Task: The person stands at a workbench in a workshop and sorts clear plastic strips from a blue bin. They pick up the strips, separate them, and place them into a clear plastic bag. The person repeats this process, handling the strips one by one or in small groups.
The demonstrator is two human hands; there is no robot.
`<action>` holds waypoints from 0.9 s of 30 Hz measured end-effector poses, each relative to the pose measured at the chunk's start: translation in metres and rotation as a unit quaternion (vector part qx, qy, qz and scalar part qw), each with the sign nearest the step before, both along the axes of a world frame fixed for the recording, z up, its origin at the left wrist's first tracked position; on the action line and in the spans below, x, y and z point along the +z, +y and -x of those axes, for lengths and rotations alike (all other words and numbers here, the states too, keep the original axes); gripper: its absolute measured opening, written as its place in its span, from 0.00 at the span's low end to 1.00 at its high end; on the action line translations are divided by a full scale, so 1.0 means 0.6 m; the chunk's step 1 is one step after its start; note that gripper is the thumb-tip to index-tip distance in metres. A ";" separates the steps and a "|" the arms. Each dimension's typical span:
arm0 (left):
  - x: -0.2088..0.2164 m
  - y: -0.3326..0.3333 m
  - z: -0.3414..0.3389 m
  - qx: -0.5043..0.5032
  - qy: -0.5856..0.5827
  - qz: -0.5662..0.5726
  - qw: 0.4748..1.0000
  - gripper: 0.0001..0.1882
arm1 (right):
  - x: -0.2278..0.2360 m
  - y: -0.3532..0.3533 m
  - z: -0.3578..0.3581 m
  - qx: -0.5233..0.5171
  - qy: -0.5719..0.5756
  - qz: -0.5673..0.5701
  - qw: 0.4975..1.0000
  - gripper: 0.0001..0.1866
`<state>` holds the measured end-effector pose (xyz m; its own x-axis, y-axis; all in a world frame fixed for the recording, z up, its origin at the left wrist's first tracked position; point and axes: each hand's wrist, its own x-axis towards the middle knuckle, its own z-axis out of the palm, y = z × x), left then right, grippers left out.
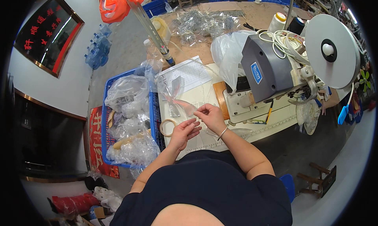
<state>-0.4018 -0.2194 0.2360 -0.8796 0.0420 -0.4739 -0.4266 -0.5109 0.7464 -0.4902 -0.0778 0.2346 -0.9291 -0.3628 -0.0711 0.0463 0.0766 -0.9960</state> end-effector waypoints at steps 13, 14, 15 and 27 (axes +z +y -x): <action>-0.023 -0.014 0.028 -0.014 -0.023 0.010 1.000 0.18 | -0.037 0.001 0.036 0.042 -0.007 0.035 0.998 0.10; -0.033 -0.020 0.030 0.019 -0.019 0.009 1.000 0.18 | -0.041 0.007 0.037 0.031 -0.002 0.030 0.999 0.10; -0.035 -0.025 0.029 0.055 -0.017 0.008 0.998 0.18 | -0.056 0.024 0.039 0.010 0.012 -0.011 1.000 0.13; -0.028 0.058 0.023 0.072 -0.004 -0.322 0.944 0.17 | -0.164 0.272 -0.020 -0.233 -0.100 0.036 0.967 0.10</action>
<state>-0.4157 -0.1847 0.2189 -0.8945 0.2044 -0.3976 -0.3229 -0.9104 0.2585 -0.4783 0.0855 0.1361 -0.9635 0.0802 -0.2555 0.2504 -0.0687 -0.9657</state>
